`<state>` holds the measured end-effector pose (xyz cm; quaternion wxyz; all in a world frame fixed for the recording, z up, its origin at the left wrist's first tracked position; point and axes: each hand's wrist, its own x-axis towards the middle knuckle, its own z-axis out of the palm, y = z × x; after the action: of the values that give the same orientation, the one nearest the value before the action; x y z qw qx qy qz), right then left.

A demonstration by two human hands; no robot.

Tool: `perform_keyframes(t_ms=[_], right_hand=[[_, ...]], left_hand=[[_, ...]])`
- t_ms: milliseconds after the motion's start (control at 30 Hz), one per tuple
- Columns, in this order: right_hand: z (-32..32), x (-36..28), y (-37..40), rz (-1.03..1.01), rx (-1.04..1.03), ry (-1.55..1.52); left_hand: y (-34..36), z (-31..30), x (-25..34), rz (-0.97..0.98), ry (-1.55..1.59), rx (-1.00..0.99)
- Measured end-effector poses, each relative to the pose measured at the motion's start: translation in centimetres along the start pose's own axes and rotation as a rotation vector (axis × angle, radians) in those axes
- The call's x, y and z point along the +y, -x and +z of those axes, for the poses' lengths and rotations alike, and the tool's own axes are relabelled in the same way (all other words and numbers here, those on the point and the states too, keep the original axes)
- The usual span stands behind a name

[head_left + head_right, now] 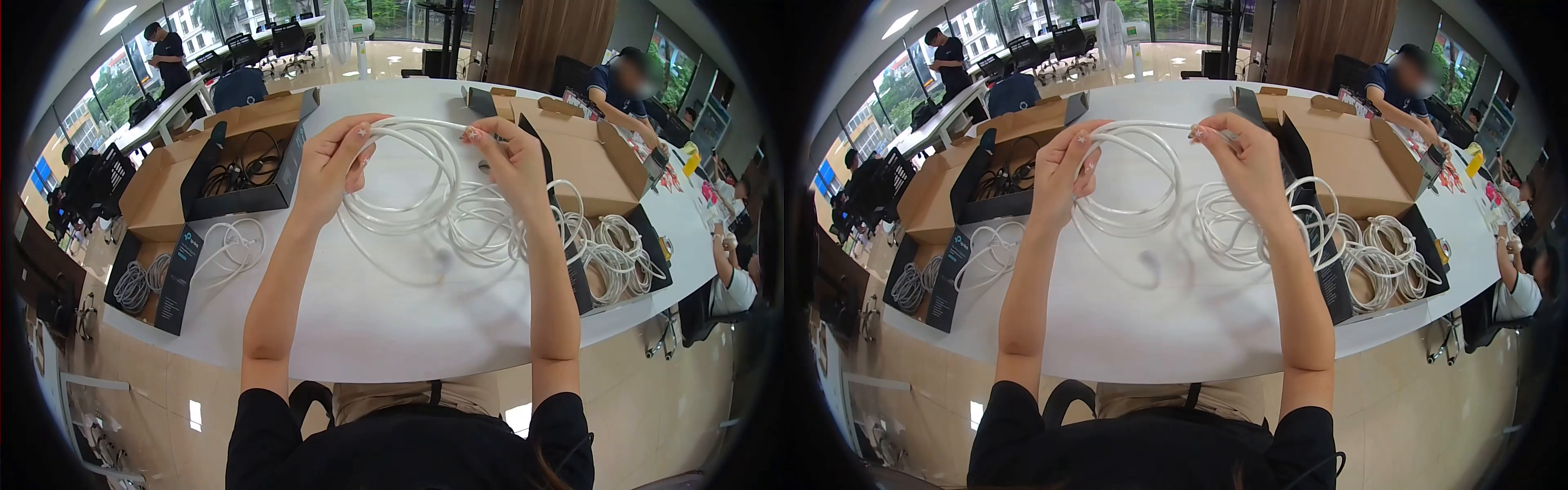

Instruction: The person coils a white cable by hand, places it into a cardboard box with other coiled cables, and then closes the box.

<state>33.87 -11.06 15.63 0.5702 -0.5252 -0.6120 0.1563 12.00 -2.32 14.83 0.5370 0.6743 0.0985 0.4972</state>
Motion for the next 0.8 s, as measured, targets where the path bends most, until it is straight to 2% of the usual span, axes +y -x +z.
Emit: perform_keyframes(t_ms=[133,367,467,567,667,800], right_hand=[[2.0,0.4,0.2,-0.001,-0.015,-0.305],[4.1,2.5,0.2,0.23,-0.114,-0.48],[4.1,1.0,0.7,0.188,-0.182,-0.602],[4.7,1.0,0.9,0.037,-0.233,-0.711],[5.2,1.4,1.1,-0.202,-0.326,-0.48],[5.8,0.9,1.2,-0.169,-0.199,-0.449]], left_hand=[[0.0,0.0,0.3,-0.039,0.114,0.052],[-0.2,0.5,-0.8,0.002,0.037,0.229],[-0.3,0.3,-1.8,0.047,-0.028,0.347],[-0.5,0.1,-2.1,0.057,-0.06,0.452],[-0.7,-0.1,-2.9,0.081,-0.109,0.506],[-0.6,0.1,-3.6,0.083,-0.112,0.489]])
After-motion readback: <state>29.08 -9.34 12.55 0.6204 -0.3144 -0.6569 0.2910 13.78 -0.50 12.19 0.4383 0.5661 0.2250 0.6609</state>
